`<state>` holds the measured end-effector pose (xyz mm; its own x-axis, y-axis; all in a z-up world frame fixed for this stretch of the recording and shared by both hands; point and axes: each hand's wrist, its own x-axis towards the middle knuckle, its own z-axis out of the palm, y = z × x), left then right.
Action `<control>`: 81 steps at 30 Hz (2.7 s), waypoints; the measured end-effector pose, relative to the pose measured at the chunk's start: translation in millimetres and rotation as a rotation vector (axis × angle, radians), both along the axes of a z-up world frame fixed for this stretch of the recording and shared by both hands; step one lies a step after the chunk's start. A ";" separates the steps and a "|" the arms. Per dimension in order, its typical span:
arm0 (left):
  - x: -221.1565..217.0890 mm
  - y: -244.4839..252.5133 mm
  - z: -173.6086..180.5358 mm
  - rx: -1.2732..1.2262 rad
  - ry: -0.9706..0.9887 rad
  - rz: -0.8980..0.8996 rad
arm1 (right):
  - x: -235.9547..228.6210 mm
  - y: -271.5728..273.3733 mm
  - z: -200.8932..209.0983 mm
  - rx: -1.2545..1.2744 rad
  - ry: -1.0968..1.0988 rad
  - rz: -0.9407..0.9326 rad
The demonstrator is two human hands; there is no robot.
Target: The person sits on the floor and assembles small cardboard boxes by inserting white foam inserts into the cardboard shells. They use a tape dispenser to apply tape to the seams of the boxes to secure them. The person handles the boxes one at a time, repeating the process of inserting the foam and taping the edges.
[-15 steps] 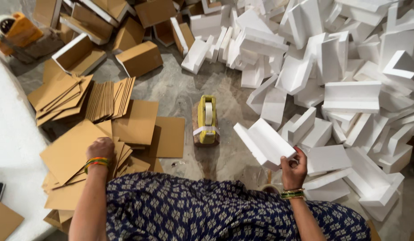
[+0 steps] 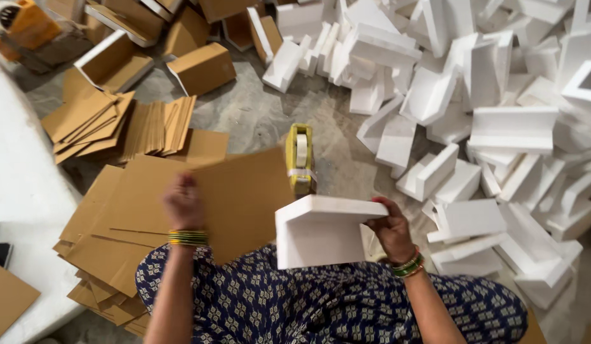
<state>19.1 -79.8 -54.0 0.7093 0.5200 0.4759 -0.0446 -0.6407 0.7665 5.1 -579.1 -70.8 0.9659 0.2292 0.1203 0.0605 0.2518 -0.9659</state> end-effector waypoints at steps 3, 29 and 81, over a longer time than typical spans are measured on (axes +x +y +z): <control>-5.0 -60.9 -41.4 -0.219 0.117 -0.033 | -11.2 16.8 0.4 -0.119 0.052 -0.079; -20.2 -122.1 -112.3 -0.577 0.248 -0.364 | -13.8 33.7 -12.8 -0.414 -0.023 0.070; 45.1 -91.3 -174.1 0.365 0.923 -0.187 | 85.3 110.6 -125.5 -1.597 -0.484 0.011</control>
